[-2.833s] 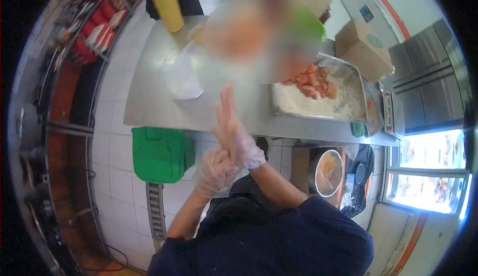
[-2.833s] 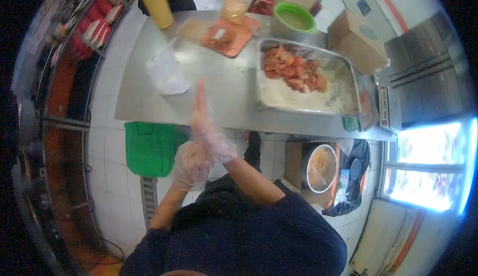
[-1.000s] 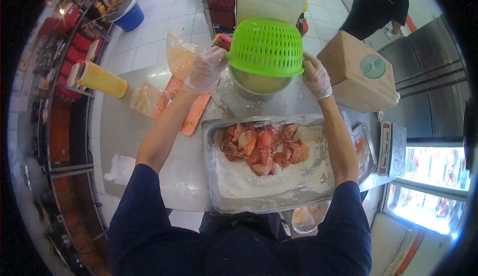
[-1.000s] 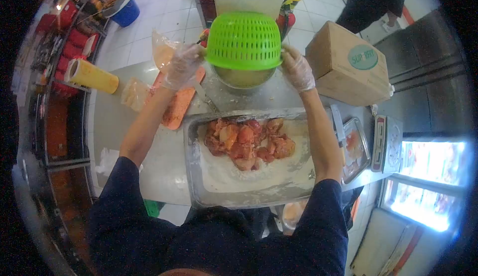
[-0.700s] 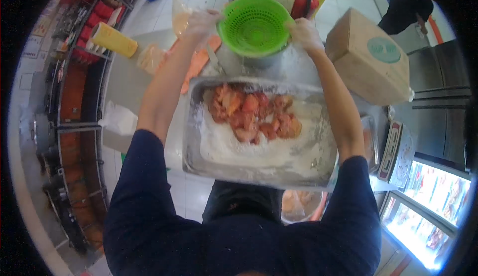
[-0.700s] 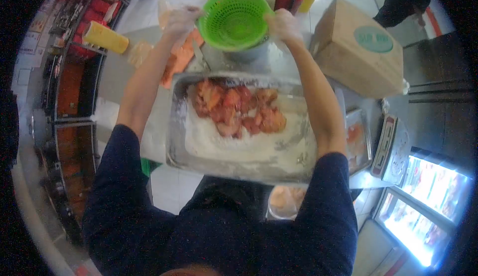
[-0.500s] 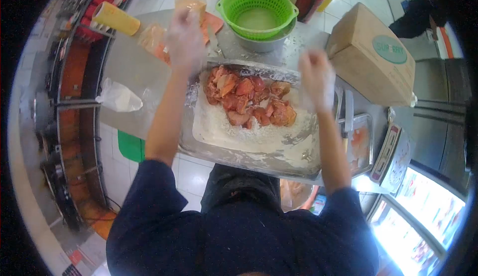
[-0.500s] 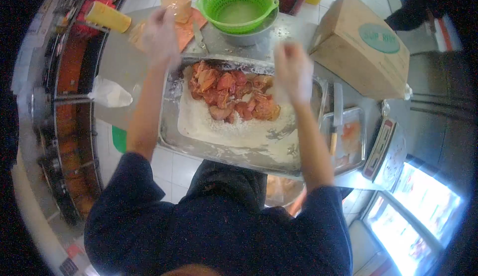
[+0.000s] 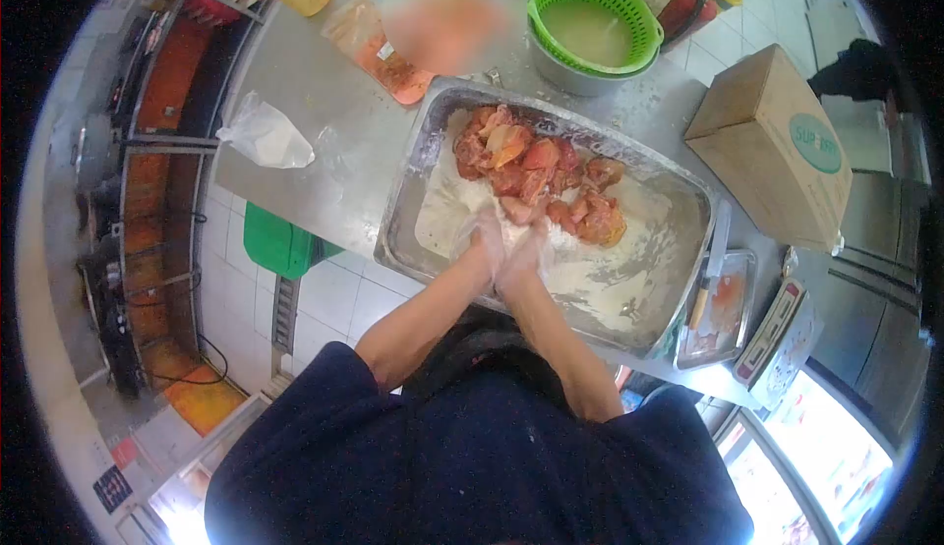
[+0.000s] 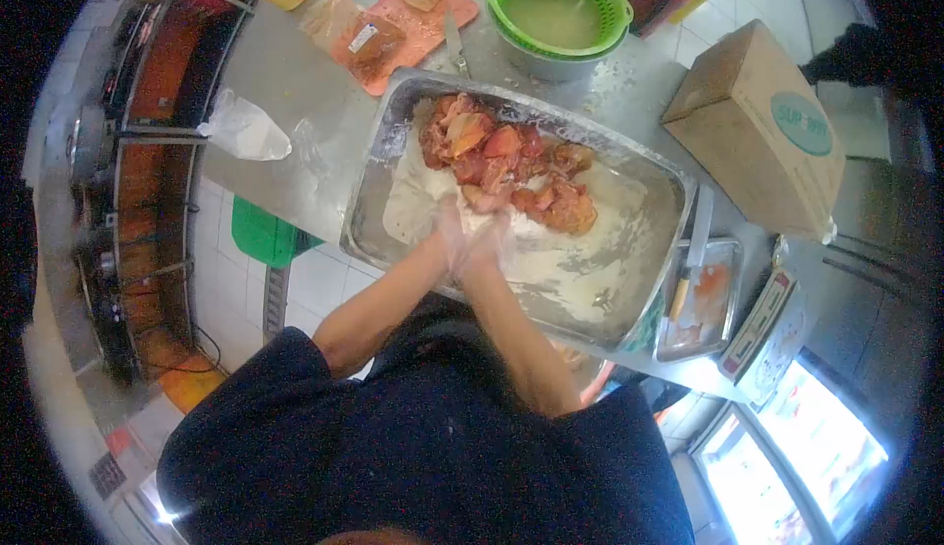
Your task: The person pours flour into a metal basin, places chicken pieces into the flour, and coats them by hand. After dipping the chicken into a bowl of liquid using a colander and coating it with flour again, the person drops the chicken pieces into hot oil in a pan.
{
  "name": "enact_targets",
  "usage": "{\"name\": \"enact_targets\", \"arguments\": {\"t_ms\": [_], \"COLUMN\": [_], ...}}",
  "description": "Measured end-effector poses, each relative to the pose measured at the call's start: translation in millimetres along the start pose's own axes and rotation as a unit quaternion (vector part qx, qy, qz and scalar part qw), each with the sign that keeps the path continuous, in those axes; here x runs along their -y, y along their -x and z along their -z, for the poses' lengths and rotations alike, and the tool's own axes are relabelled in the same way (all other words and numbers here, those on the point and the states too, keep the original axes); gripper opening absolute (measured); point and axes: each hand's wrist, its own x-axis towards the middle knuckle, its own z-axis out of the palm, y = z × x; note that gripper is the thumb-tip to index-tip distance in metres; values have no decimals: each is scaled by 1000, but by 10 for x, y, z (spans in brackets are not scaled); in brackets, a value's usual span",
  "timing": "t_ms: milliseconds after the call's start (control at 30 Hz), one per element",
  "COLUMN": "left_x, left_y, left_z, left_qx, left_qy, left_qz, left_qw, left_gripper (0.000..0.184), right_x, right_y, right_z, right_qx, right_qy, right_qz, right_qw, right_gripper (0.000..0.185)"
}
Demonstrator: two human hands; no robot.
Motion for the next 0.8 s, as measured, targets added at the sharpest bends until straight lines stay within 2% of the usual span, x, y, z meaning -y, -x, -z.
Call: {"name": "enact_targets", "arguments": {"t_ms": [33,67,100,167,233,267,300,333,400,433,467,500,567,600,633,667,733,767,800], "left_x": [-46,-220,-392,-995,-1587,-1710,-1785,-1826,-1790,-1655,-1495,-1336,-1291,-1230,-1220,-1270,-1456,-1515,-1573], "left_y": [80,198,408,1142,1404,1052,604,396,98,-205,-507,-803,-637,-472,-265,-25,491,458,426], "left_z": [43,3,-27,-367,-759,-622,-490,-539,-616,-499,-419,-340,-478,-517,-552,-638,-704,-599,-494], "left_qx": [7,88,159,186,20,-12,-48,-52,-114,-118,-44,43,81,98,117,135,143,137,130], "left_qy": [-3,70,143,130,-22,-189,-349,-342,-580,-573,-461,-335,-220,-174,-135,-112,-113,-147,-181], "left_qz": [3,28,64,92,-14,-36,-58,-63,-108,-109,-160,-190,-133,-82,-45,-22,-4,-21,-38], "left_qw": [1000,993,975,970,999,981,934,936,800,804,872,922,963,976,983,984,983,979,974], "left_gripper": [51,59,69,68,73,76,80,80,84,84,84,85,81,79,77,75,73,73,73], "right_x": [-64,-4,133,286,26,50,74,172,333,432,548,665,678,595,612,687,583,474,362], "right_y": [82,118,228,482,-259,-267,-266,-398,-667,-785,-850,-887,-933,-937,-971,-870,-470,-610,-874], "right_z": [-18,-60,29,552,638,775,916,977,1029,1031,957,802,574,577,605,686,904,1046,1281], "right_qx": [144,276,265,348,192,130,66,24,-61,-106,-104,-73,-34,227,466,468,304,302,287], "right_qy": [-289,-547,-552,-494,-321,-237,-149,-111,-32,7,14,-76,-176,-304,-406,-405,-334,-335,-273], "right_qz": [-39,-64,-65,20,179,202,215,200,164,148,156,144,116,127,136,146,106,92,122], "right_qw": [946,788,787,797,910,941,963,973,984,983,982,984,977,916,774,772,886,888,910], "right_gripper": [54,51,51,52,50,51,52,56,65,70,70,69,69,66,64,64,60,60,57]}}
